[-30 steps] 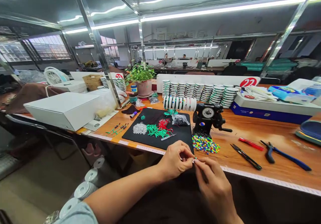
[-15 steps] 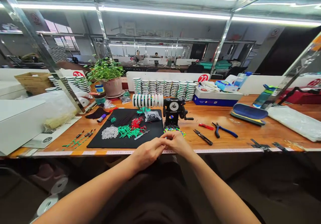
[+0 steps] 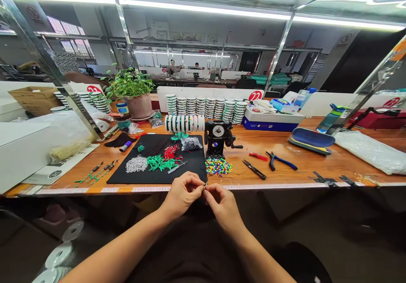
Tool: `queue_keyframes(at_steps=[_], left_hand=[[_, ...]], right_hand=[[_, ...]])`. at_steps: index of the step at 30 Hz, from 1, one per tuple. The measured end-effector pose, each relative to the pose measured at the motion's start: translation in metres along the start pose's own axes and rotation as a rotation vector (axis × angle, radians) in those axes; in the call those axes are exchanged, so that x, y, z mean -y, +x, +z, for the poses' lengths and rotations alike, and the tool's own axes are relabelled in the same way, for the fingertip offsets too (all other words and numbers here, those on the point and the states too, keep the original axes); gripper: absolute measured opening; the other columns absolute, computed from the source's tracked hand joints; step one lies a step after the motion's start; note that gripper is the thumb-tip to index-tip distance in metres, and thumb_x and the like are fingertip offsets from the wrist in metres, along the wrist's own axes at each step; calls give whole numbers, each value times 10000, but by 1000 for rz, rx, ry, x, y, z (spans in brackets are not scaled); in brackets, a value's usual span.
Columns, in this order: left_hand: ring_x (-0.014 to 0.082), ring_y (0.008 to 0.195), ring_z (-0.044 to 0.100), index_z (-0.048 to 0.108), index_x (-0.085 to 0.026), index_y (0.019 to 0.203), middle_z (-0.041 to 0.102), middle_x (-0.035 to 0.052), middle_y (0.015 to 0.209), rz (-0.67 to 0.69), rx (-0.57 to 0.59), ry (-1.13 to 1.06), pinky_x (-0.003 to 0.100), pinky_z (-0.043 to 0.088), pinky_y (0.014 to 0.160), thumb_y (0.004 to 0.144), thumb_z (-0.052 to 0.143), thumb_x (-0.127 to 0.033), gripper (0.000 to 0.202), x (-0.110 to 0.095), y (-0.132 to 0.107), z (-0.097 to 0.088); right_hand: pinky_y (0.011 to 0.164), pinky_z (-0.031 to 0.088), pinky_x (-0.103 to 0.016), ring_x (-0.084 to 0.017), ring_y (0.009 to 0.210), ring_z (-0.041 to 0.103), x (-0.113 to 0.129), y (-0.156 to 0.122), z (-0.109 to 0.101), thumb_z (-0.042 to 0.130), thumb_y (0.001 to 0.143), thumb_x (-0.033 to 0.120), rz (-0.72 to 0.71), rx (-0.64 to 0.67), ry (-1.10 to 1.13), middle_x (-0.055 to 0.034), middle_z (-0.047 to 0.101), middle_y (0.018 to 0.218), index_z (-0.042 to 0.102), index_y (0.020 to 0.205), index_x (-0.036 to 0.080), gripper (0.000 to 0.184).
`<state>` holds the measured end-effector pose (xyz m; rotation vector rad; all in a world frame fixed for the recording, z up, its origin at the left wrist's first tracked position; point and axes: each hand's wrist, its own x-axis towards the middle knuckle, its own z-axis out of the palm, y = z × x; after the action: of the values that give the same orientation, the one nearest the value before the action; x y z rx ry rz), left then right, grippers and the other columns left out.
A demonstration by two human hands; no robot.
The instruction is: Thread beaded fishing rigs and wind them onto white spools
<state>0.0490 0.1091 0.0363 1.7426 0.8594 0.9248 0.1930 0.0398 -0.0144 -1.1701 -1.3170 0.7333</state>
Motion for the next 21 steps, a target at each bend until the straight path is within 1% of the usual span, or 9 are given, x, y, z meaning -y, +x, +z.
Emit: queue_keyframes(at_steps=[3,5,7,9,11,13,16,19,21], left_hand=[[136,718,599,747,-185,782,626,55,881,144,2,197,223,482,628,805,690,-155,68,0,-1,-2],[155,776,624,738,-191,817,638,61,898,304,37,345,238,515,695,834,668,-127,96,0,0,-6],[184,851,644,727,-190,876,652,74,921,475,116,472,273,545,786,879,620,-116,130,2,4,-12],[206,879,649,706,-179,945,660,82,930,660,211,597,315,566,827,928,546,-111,175,5,12,-20],[211,856,648,676,-161,1001,662,86,927,838,287,737,341,583,816,960,475,-97,215,8,21,-27],[202,827,646,654,-151,1003,663,88,932,953,314,845,341,591,795,975,436,-85,229,9,28,-29],[180,847,645,645,-164,914,652,76,945,874,215,748,305,583,783,955,490,-94,175,9,29,-22],[137,795,627,647,-173,812,617,40,908,567,43,457,235,547,692,871,602,-95,108,7,22,-11],[113,730,605,663,-172,781,603,22,870,387,-4,308,206,508,628,830,642,-109,82,6,16,-5]], right_hand=[[786,543,-360,-224,875,659,11,-3,-5,526,990,230,-358,-159,-353,-104,693,972,694,951,188,177],[857,527,-376,-237,967,655,15,3,-10,498,993,172,-499,-166,-451,-122,698,1071,698,988,191,202],[807,527,-337,-217,897,669,16,18,-16,486,995,174,-467,-91,-431,-95,720,997,689,964,193,207],[687,512,-286,-183,735,662,16,39,-21,503,983,212,-308,28,-338,-44,712,829,682,905,195,196],[583,474,-253,-157,607,626,14,61,-24,551,943,252,-139,147,-235,-5,682,707,688,839,196,181],[527,437,-237,-146,553,601,14,78,-25,613,890,286,-60,222,-172,14,662,640,701,773,198,171],[512,402,-241,-146,541,566,13,84,-22,666,850,345,-58,179,-172,13,648,616,703,728,201,193],[571,423,-260,-149,592,553,12,66,-15,612,902,403,-57,-100,-167,-14,661,737,663,848,196,220],[590,447,-263,-148,621,565,10,48,-10,578,933,446,-22,-271,-82,-34,668,820,615,898,196,256]])
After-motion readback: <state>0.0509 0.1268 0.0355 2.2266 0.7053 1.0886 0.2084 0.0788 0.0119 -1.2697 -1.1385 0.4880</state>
